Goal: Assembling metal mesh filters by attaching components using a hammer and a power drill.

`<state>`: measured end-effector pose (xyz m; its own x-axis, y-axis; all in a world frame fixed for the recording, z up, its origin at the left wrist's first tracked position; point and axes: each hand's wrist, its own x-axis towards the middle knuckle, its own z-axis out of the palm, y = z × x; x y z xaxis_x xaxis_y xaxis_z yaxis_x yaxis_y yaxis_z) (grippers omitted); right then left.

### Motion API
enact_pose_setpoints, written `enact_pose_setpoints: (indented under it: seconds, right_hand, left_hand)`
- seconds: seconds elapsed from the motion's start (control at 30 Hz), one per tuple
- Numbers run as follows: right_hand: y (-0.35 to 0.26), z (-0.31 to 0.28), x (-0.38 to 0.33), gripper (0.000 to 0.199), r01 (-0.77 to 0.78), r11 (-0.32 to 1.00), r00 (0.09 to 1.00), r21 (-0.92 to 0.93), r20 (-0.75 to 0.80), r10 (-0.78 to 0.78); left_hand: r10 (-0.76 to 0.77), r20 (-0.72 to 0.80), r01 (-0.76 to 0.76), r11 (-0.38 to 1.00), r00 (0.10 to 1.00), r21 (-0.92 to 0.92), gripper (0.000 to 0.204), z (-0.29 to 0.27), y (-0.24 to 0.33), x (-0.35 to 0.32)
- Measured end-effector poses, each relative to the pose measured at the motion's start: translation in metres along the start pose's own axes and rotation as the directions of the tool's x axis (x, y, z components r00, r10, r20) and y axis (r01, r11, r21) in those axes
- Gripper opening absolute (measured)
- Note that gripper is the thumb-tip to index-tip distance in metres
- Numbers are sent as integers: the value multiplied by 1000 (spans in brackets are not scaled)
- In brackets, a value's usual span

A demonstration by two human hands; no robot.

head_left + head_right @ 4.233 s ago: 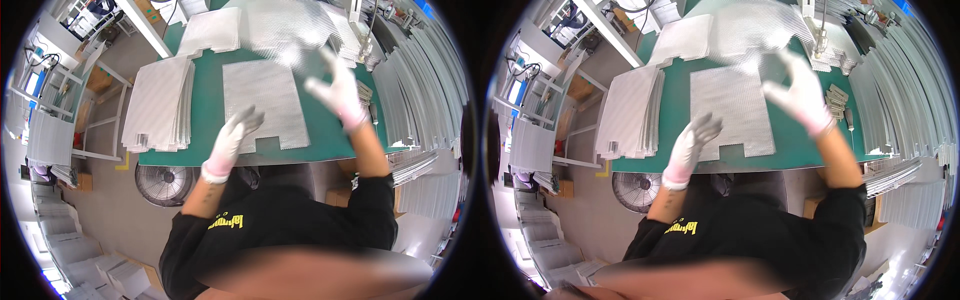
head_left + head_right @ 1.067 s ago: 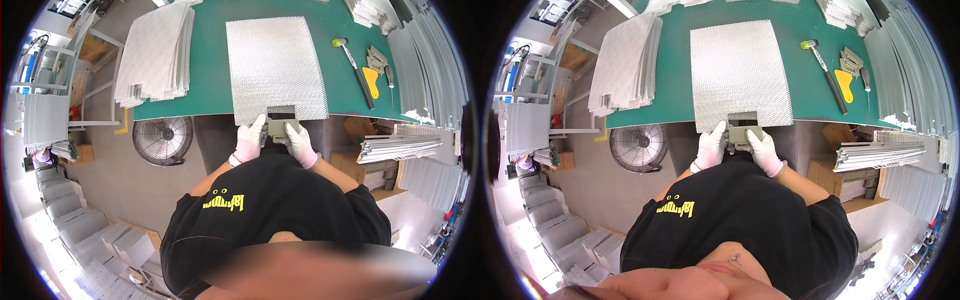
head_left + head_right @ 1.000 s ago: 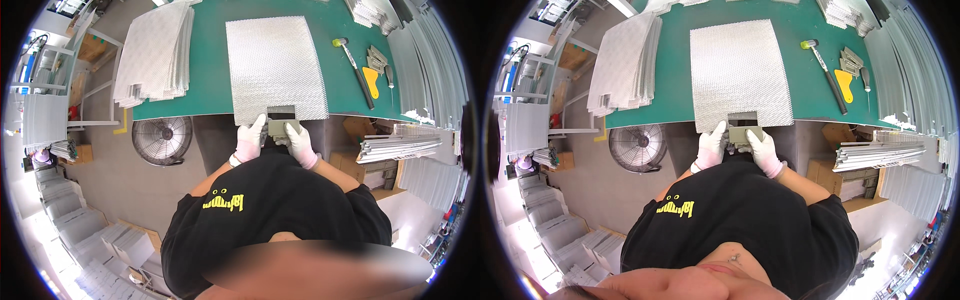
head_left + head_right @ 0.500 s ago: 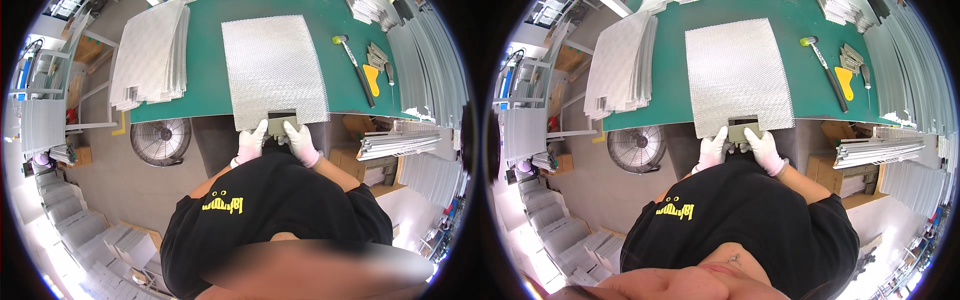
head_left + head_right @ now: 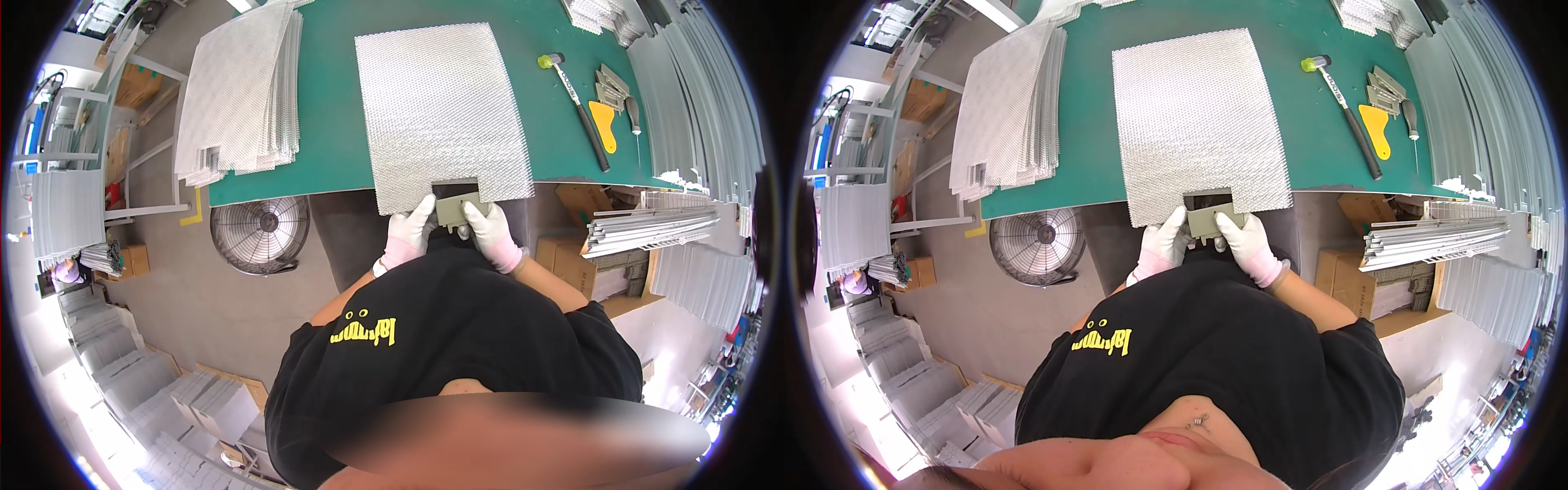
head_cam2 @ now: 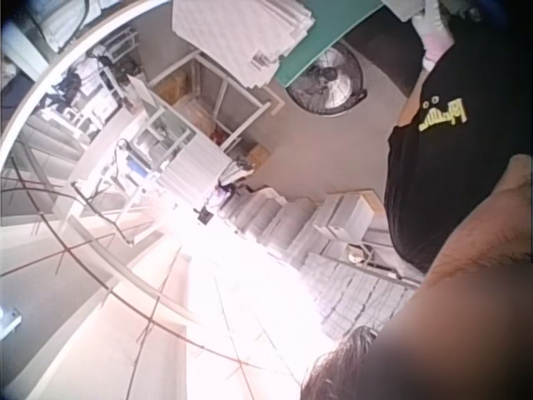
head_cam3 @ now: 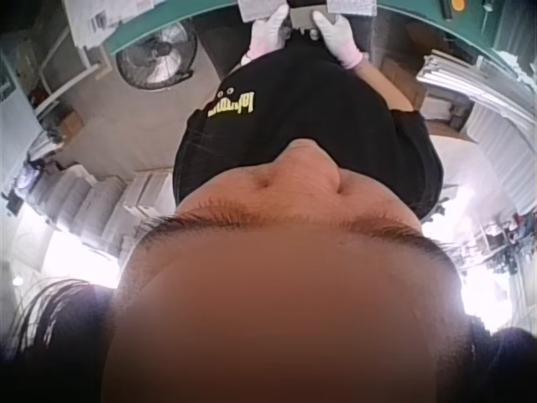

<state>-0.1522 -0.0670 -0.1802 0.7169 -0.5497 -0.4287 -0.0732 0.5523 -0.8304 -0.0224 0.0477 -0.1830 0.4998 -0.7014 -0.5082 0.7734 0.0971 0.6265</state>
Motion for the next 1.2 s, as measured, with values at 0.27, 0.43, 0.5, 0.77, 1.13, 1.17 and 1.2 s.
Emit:
enact_pose_setpoints:
  seconds: [0.27,0.43,0.5,0.77,1.13,1.17,1.2]
  right_hand:
    - [2,1,7,29,43,995,999,-92,-12,-44]
    - [-2,11,1,27,128,985,988,-113,-71,-136]
    - [0,9,2,26,107,987,991,-120,-71,-116]
    - [-2,5,4,26,85,988,996,-126,-27,-89]
    - [2,4,9,26,24,998,999,-63,-23,-25]
    - [-6,9,8,26,61,996,998,-69,-27,-63]
    - [-11,12,7,26,98,992,994,-75,-31,-100]
  left_hand:
    - [22,14,-21,999,1000,-49,24,3,7,-2]
    - [52,-65,-38,980,997,197,33,-9,3,3]
    - [61,-73,-48,983,995,177,34,-10,-1,5]
    - [58,-51,-48,982,997,182,39,-9,4,1]
    - [15,-37,-9,987,999,162,32,-19,2,4]
    - [30,-39,-21,976,999,218,31,-20,2,4]
    - [31,-40,-22,976,999,217,31,-21,1,4]
